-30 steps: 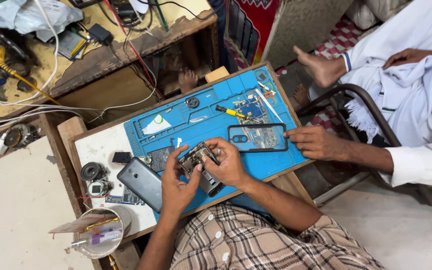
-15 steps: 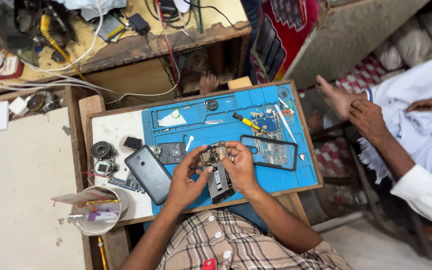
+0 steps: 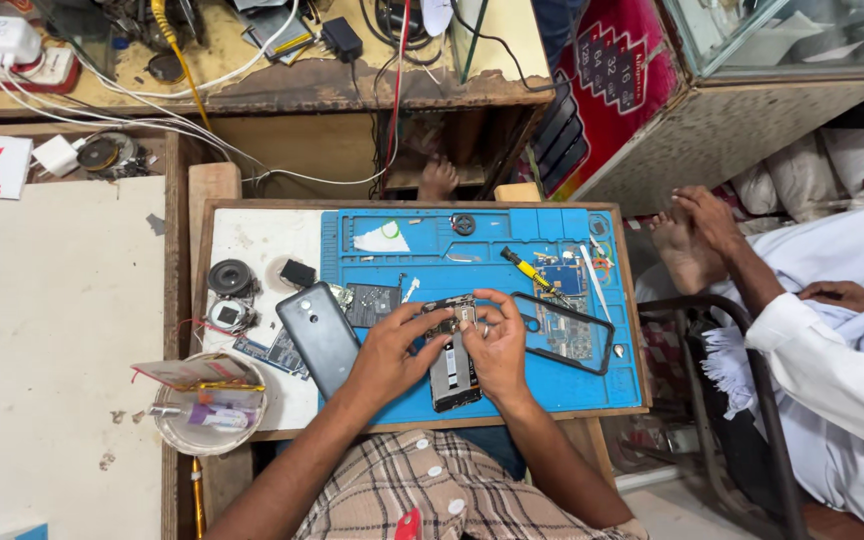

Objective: The person handles a disassembled smartphone, removing the back cover and manipulating internal components such as the motherboard and battery. They connect and disconnect ribbon cables and adjust parts within the chassis on a blue work mat.

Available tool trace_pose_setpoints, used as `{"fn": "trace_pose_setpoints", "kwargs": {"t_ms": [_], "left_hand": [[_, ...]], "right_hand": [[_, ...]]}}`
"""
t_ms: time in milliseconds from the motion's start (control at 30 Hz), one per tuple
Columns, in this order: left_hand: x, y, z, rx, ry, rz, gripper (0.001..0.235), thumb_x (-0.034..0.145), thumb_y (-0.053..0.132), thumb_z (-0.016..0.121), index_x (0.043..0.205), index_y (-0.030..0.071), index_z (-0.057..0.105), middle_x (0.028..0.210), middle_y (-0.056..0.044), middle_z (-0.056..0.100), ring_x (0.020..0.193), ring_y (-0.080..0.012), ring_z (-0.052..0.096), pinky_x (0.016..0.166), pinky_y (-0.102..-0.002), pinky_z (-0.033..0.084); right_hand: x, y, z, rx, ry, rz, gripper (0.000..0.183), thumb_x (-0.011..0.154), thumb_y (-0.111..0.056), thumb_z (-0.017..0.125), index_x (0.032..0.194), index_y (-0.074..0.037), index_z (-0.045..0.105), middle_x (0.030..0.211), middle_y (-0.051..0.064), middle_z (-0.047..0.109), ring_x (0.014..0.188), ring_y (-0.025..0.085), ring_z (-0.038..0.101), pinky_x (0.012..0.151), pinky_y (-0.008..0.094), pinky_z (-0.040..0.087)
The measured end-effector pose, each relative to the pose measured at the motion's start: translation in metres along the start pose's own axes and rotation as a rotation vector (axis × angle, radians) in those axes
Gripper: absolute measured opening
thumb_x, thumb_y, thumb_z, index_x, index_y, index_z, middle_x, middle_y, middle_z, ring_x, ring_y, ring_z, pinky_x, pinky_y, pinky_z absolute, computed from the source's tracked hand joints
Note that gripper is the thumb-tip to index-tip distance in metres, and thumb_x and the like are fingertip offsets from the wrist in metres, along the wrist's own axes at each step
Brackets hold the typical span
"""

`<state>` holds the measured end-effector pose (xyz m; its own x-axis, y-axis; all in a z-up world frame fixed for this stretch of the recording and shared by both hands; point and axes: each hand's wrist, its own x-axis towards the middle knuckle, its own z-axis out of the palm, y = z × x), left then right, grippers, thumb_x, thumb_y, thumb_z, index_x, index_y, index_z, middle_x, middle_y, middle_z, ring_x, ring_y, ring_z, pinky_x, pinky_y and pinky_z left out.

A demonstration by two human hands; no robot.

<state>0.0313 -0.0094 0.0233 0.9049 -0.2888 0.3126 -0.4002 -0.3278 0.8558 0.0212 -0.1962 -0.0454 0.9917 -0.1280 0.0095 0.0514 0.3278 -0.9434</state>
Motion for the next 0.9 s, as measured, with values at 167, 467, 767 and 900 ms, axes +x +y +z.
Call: {"fn": "trace_pose_setpoints", "kwargs": {"t_ms": [167,467,767,900], "left_hand": [[0.0,-0.013,-0.001,0.025,0.092,0.138,0.033,0.086,0.014,0.082,0.117,0.008,0.074,0.115,-0.016,0.071,0.095,-0.031,0.074,0.078,-0.036,0.06],[0.004,-0.023,0.007,0.024,0.166,0.054,0.033,0.08,0.015,0.086,0.11,0.007,0.077,0.115,-0.019,0.073,0.094,-0.0304,0.077,0.077,-0.035,0.061],[0.003,-0.031,0.004,0.062,0.146,-0.011,0.032,0.08,0.016,0.086,0.11,0.009,0.077,0.111,-0.02,0.073,0.09,-0.0307,0.075,0.075,-0.036,0.06],[0.008,-0.023,-0.002,-0.002,0.142,-0.003,0.038,0.081,0.015,0.085,0.117,0.008,0.075,0.11,-0.019,0.073,0.09,-0.0303,0.075,0.075,-0.037,0.06]], "right_hand": [[0.003,-0.001,0.006,-0.039,0.005,-0.01,0.048,0.091,0.014,0.061,0.136,0.0,0.048,0.104,0.01,0.068,0.083,0.007,0.065,0.067,0.018,0.051],[0.01,0.003,0.01,-0.104,0.044,0.038,0.049,0.091,0.012,0.064,0.135,-0.001,0.05,0.099,0.006,0.068,0.08,0.006,0.063,0.064,0.019,0.05],[0.011,0.006,0.015,-0.097,0.037,0.013,0.048,0.092,0.011,0.064,0.136,-0.001,0.049,0.101,0.006,0.067,0.088,0.006,0.065,0.073,0.02,0.054],[0.011,0.006,0.017,-0.169,0.097,0.029,0.049,0.087,0.011,0.066,0.132,-0.003,0.052,0.099,0.004,0.065,0.088,0.006,0.065,0.073,0.02,0.054]]}}
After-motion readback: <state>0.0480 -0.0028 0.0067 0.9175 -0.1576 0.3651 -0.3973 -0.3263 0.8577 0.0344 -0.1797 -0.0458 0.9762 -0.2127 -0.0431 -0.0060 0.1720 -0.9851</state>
